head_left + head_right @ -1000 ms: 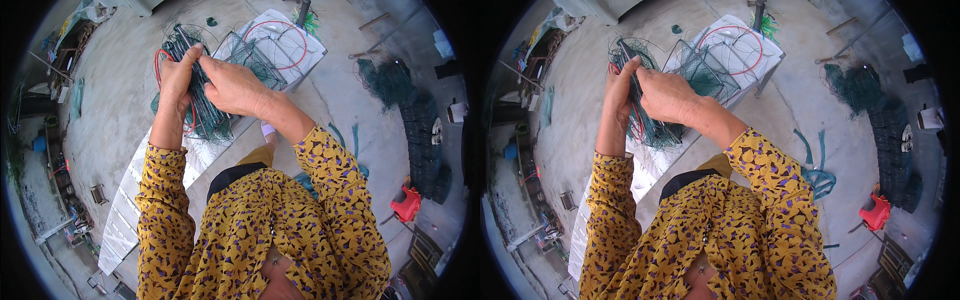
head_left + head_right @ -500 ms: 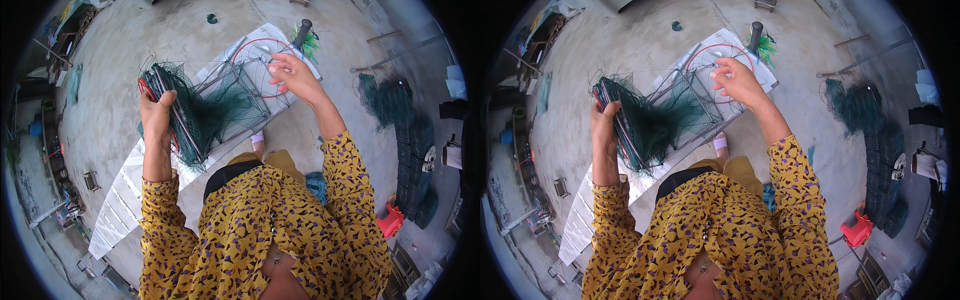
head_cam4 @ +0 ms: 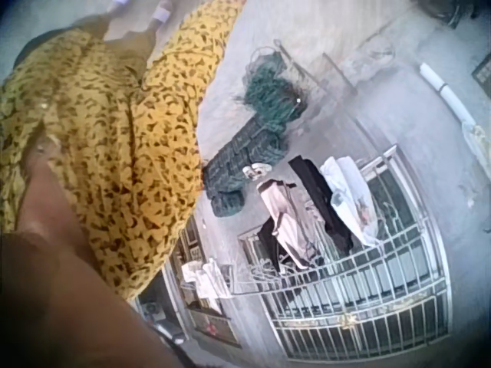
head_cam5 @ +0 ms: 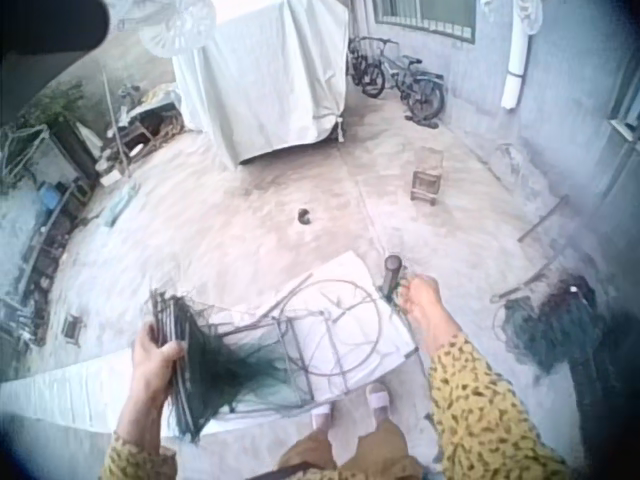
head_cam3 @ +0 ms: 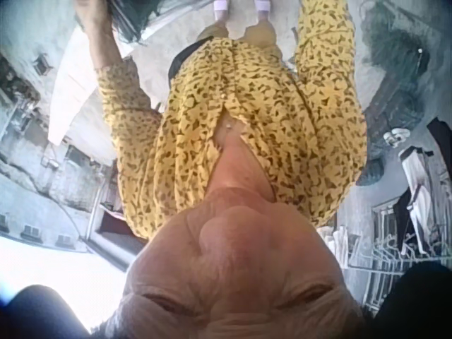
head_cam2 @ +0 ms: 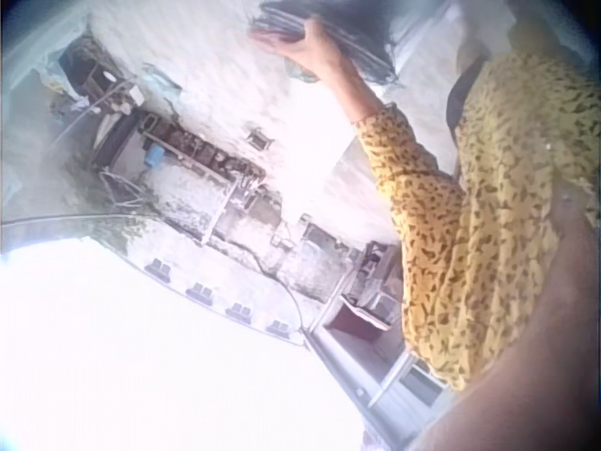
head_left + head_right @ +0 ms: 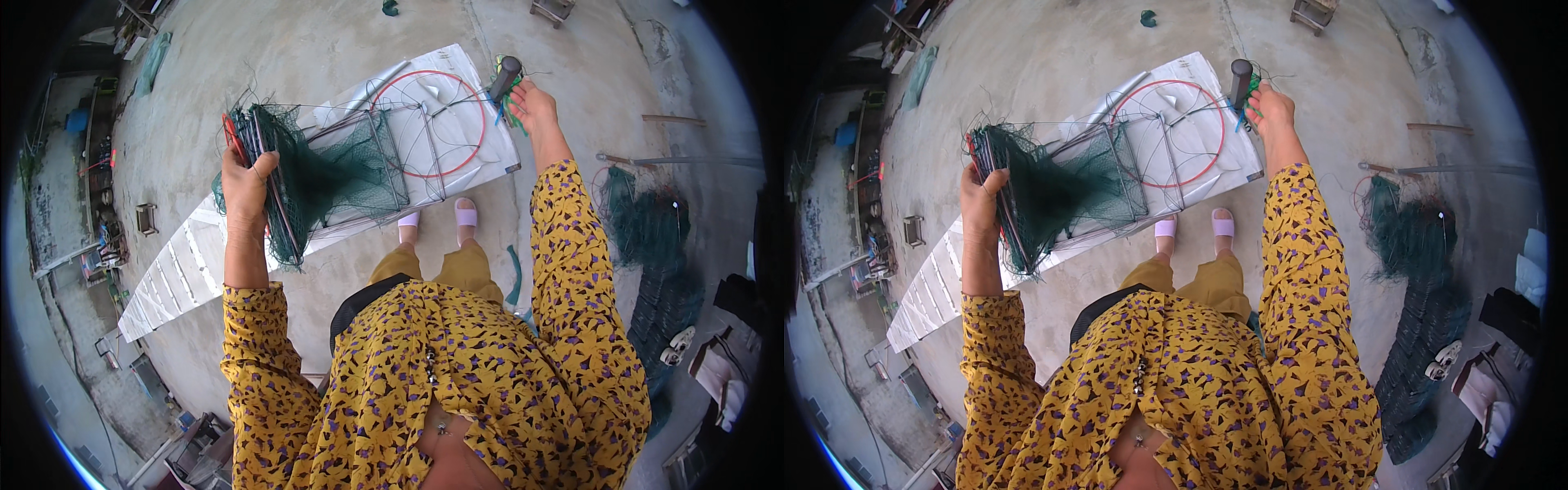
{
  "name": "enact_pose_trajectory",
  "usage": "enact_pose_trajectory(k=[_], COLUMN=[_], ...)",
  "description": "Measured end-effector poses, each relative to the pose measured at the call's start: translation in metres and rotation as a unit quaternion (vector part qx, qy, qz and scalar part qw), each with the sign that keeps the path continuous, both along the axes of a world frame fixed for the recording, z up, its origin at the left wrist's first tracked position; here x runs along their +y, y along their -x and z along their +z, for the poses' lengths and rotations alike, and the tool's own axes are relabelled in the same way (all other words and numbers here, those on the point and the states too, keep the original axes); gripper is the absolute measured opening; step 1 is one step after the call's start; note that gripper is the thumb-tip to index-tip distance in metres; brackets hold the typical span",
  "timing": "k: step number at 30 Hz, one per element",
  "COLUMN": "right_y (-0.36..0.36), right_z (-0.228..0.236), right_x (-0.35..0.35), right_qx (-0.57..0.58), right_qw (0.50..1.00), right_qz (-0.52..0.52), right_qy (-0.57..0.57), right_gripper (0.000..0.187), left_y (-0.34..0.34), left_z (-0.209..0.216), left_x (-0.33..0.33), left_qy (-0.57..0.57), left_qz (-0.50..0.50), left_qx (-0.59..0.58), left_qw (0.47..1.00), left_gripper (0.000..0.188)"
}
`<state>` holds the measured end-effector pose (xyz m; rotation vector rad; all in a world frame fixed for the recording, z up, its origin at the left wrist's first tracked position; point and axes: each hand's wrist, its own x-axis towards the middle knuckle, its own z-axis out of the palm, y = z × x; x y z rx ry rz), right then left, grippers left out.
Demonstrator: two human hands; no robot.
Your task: The person assembles green mesh fishing nets by hand, threading thin lines through the net structures and tying knots at specific points. The person then collapses the assembled nets and places them into a stack.
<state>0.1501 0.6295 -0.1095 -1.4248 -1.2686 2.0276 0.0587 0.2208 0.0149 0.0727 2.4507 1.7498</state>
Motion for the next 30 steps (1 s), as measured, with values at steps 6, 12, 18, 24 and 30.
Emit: enact_pose_trajectory(k=[6,12,18,24,30], right_y=[0.021,0.016,-0.007,-0.013,-0.019], right_z=[0.041,0.036,0.005,-0.005,0.001], right_x=[-0.053,-0.077,-0.038,-0.052,-0.035], right_qx=[0.02,0.027,-0.018,0.028,-0.036], right_qw=[0.993,0.991,0.992,0.986,0.979], right_qz=[-0.028,0.029,0.034,0.037,0.159], right_qy=[-0.109,-0.129,-0.121,-0.159,-0.119], right_gripper=[0.024,0.019,0.02,0.021,0.024], left_y=[0.029,0.037,0.022,0.025,0.018], left_z=[0.024,0.018,-0.006,-0.002,0.002], left_x=[-0.038,-0.063,-0.028,-0.047,-0.05], left_qy=[0.005,-0.001,0.011,0.018,0.035], left_qz=[0.013,0.022,0.014,0.013,0.025], left_qx=[0.047,0.052,0.044,0.022,0.008], left_qw=[0.999,0.998,0.999,1.0,0.999], left_gripper=[0.047,0.047,0.047,0.051,0.051])
